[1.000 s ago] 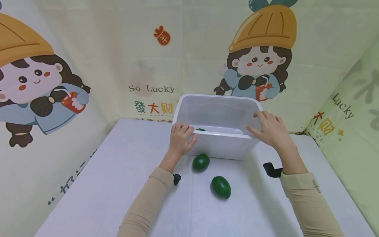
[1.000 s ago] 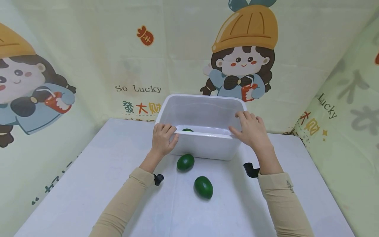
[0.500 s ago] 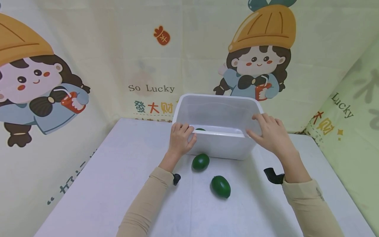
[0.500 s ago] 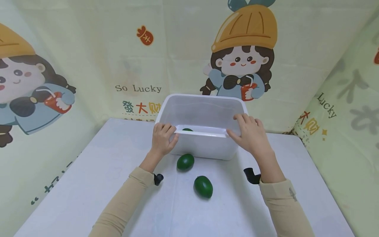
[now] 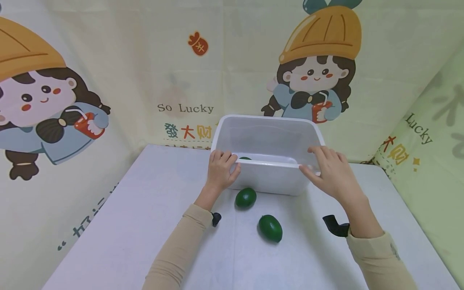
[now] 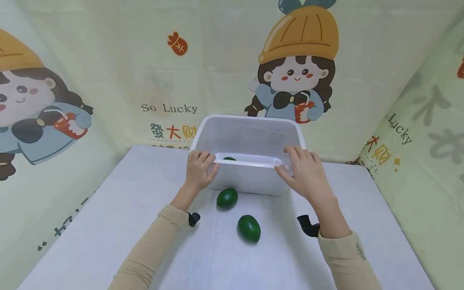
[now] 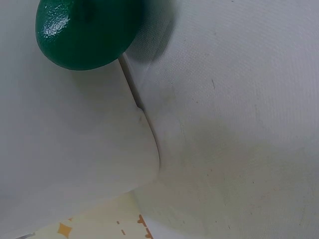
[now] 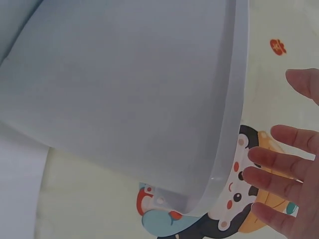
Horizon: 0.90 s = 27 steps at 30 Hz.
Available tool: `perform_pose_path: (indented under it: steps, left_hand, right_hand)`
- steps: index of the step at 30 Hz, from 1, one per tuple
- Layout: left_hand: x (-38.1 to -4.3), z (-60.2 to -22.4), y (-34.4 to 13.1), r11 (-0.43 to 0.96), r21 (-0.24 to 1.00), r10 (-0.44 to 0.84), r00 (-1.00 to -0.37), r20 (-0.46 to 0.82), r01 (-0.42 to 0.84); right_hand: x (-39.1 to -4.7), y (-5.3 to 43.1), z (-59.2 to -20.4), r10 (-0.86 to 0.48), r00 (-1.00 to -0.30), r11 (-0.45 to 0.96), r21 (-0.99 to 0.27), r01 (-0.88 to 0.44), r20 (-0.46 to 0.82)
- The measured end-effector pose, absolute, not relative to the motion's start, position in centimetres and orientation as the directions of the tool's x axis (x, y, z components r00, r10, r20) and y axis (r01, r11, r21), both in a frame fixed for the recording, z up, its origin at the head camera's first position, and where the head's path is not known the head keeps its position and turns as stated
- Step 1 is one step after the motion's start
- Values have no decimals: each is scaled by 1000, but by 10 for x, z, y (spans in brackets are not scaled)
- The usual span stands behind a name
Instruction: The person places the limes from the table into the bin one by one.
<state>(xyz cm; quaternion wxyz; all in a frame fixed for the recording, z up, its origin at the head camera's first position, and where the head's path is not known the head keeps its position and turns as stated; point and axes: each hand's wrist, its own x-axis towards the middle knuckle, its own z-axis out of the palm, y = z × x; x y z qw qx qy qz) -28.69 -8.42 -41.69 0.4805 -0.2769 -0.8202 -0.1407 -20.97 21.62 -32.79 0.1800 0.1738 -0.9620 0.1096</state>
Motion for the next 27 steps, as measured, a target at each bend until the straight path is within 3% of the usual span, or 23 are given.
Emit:
perform_pose_path:
  steps: [16, 27]
  left_hand:
    - [-287, -420, -84, 805, -8, 319, -421, 849, 593]
    - [-287, -420, -84, 807, -8, 314, -418, 852, 591]
  right_hand:
    - [-186, 209, -350, -314, -833, 901, -133, -412, 455]
    - [-174, 201, -365, -284, -857, 909, -163, -383, 430]
